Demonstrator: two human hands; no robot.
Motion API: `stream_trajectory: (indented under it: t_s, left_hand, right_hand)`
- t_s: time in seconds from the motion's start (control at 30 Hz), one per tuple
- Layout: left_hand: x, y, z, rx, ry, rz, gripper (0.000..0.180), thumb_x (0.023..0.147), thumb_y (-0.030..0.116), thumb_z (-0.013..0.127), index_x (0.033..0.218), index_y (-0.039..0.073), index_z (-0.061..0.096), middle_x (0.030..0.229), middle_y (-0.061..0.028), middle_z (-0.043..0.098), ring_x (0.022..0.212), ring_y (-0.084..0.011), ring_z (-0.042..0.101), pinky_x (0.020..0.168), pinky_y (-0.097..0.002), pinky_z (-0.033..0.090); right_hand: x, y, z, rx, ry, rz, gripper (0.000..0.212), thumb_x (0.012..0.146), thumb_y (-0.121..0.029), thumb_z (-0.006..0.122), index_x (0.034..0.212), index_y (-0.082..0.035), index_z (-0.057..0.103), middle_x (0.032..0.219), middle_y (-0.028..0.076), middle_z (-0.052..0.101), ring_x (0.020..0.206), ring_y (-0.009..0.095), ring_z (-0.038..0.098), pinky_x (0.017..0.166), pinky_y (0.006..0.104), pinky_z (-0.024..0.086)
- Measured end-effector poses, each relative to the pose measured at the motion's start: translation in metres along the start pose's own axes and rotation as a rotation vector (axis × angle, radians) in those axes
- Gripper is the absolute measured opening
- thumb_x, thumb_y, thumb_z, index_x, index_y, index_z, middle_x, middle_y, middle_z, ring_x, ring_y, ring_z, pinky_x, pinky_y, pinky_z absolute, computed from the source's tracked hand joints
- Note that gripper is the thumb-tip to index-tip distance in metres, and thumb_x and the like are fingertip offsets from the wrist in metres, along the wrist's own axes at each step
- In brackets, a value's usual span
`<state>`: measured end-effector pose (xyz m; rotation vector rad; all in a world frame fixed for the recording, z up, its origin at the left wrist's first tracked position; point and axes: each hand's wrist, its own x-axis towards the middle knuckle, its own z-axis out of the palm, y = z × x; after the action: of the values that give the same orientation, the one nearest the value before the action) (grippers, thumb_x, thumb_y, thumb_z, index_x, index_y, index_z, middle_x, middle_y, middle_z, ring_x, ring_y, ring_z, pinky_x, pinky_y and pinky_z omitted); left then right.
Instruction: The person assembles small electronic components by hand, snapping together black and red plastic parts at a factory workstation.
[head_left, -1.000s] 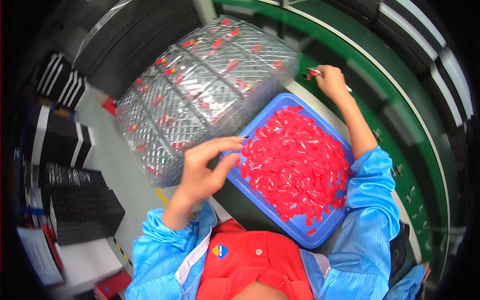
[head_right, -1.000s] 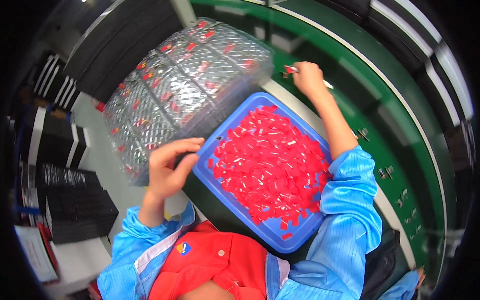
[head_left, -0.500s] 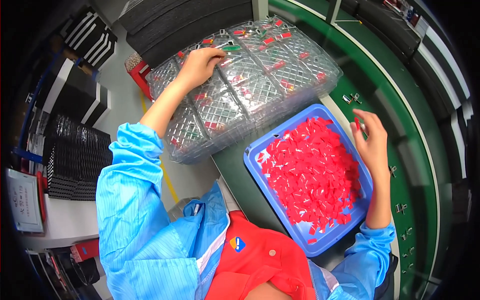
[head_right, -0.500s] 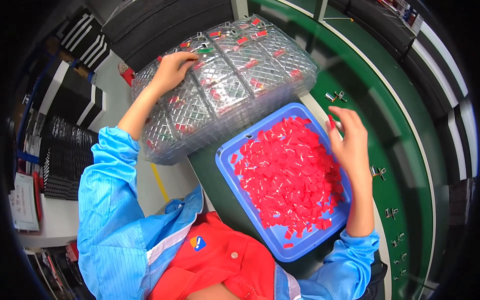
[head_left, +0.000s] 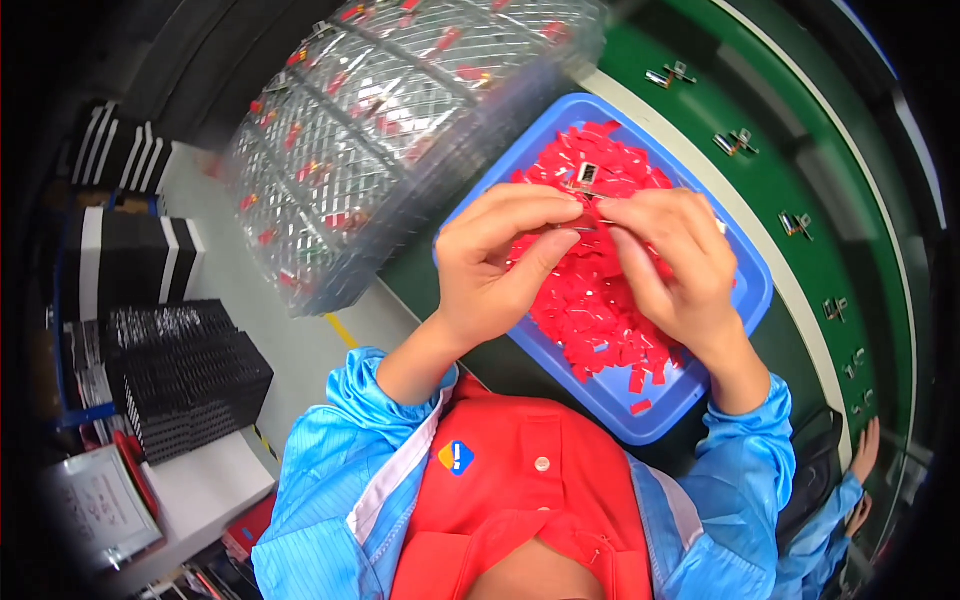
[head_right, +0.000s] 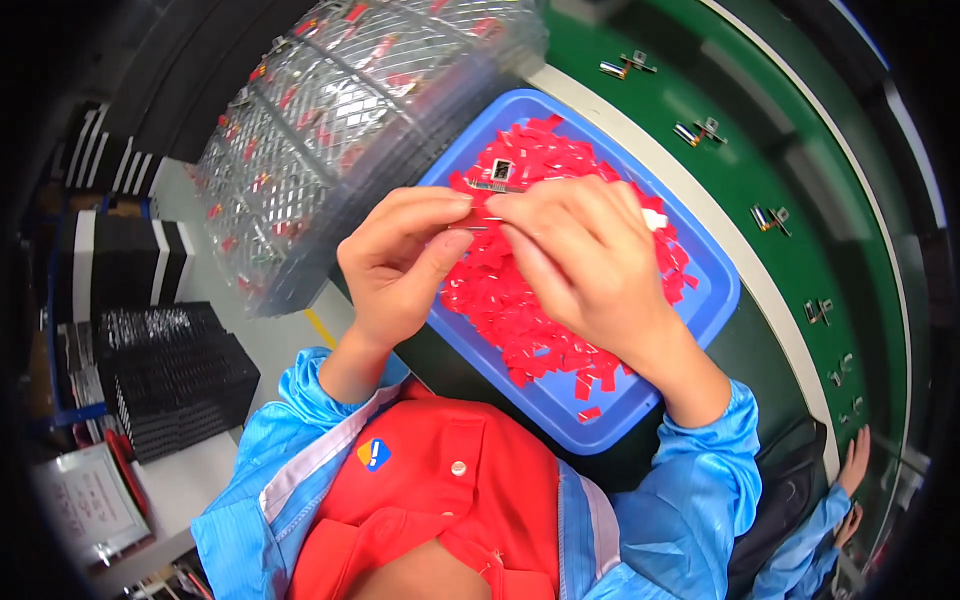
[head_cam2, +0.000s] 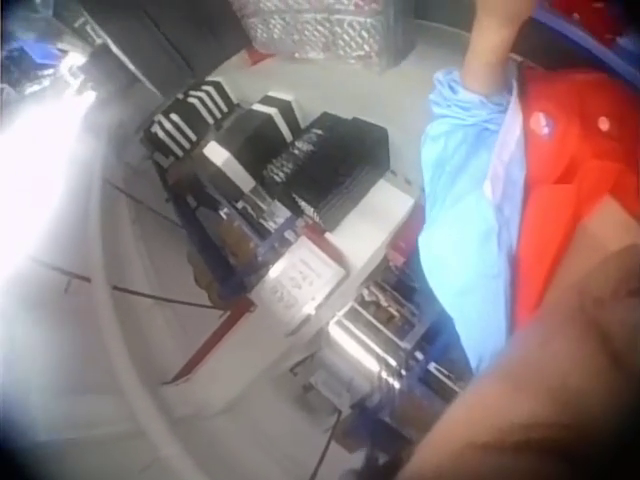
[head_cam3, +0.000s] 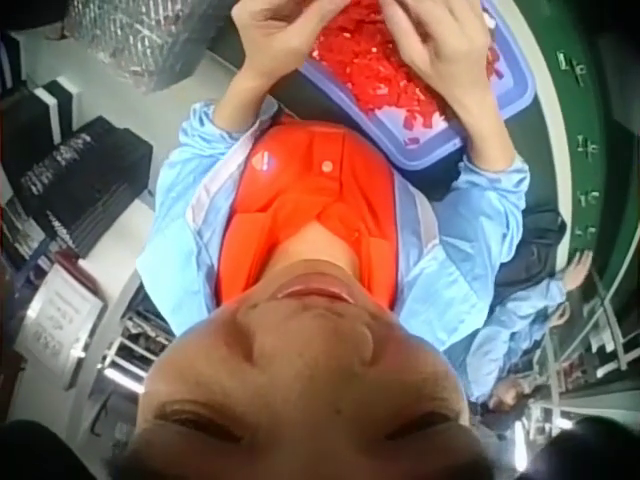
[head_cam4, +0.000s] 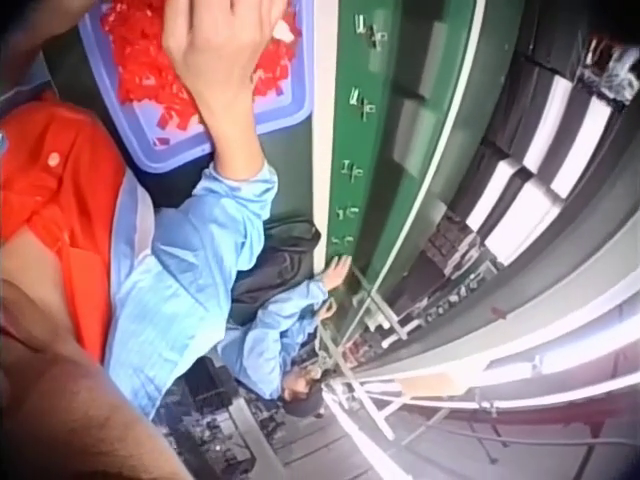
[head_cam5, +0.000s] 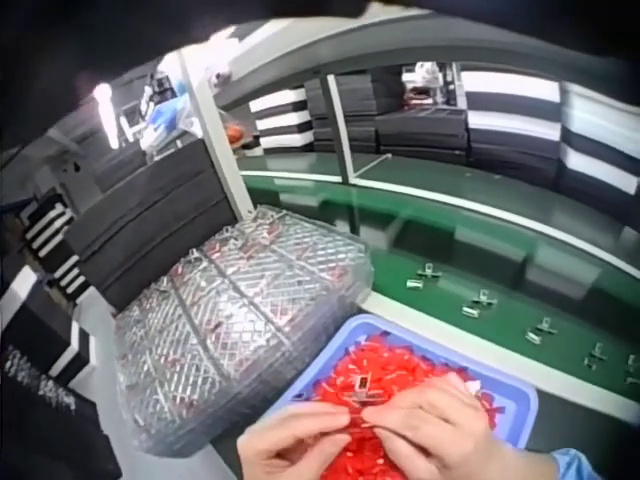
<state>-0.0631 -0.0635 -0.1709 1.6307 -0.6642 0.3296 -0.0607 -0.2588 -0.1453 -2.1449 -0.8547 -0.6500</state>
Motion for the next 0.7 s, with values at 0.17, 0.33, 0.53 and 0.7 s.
stream_trajectory:
  t_s: [0.17,0.33,0.53,0.7]
  left_hand:
    - [0.001,0.001,0.017,-0.161,0.075,-0.005,0.038,0.079,-0.014,0.062,0.113,-0.006,0.049,0.108,-0.0212,0.062,0.099,-0.0223,0.063,0.083,-0.0298,0.053]
    - [0.003,0.001,0.018,-0.134,0.050,0.005,0.036,0.078,-0.015,0.063,0.110,-0.006,0.048,0.107,-0.0228,0.062,0.101,-0.0252,0.063,0.084,-0.0329,0.054]
    - [0.002,-0.001,0.018,-0.161,0.048,-0.044,0.033,0.079,-0.015,0.062,0.106,-0.005,0.047,0.105,-0.0216,0.063,0.101,-0.0252,0.063,0.084,-0.0325,0.055]
    - [0.000,-0.006,0.022,-0.240,0.103,-0.051,0.034,0.076,-0.011,0.067,0.104,-0.003,0.049,0.103,-0.0159,0.064,0.100,-0.0227,0.065,0.083,-0.0294,0.055]
  right_hand:
    - [-0.005,0.002,0.001,0.004,0.021,-0.015,0.022,0.072,0.003,0.068,0.093,-0.002,0.066,0.085,0.010,0.063,0.077,0.023,0.061,0.067,0.0319,0.044]
    - [-0.003,-0.001,-0.001,-0.084,0.034,-0.062,0.026,0.067,0.004,0.071,0.091,-0.003,0.066,0.083,0.010,0.062,0.073,0.022,0.059,0.065,0.0309,0.043]
    - [-0.006,0.001,0.002,-0.115,0.056,-0.086,0.026,0.066,0.004,0.071,0.091,-0.003,0.067,0.082,0.009,0.062,0.072,0.022,0.059,0.065,0.0312,0.043]
    - [-0.008,0.002,0.006,-0.055,0.085,-0.051,0.023,0.068,0.005,0.070,0.090,-0.002,0.067,0.083,0.010,0.063,0.073,0.022,0.061,0.065,0.0307,0.045]
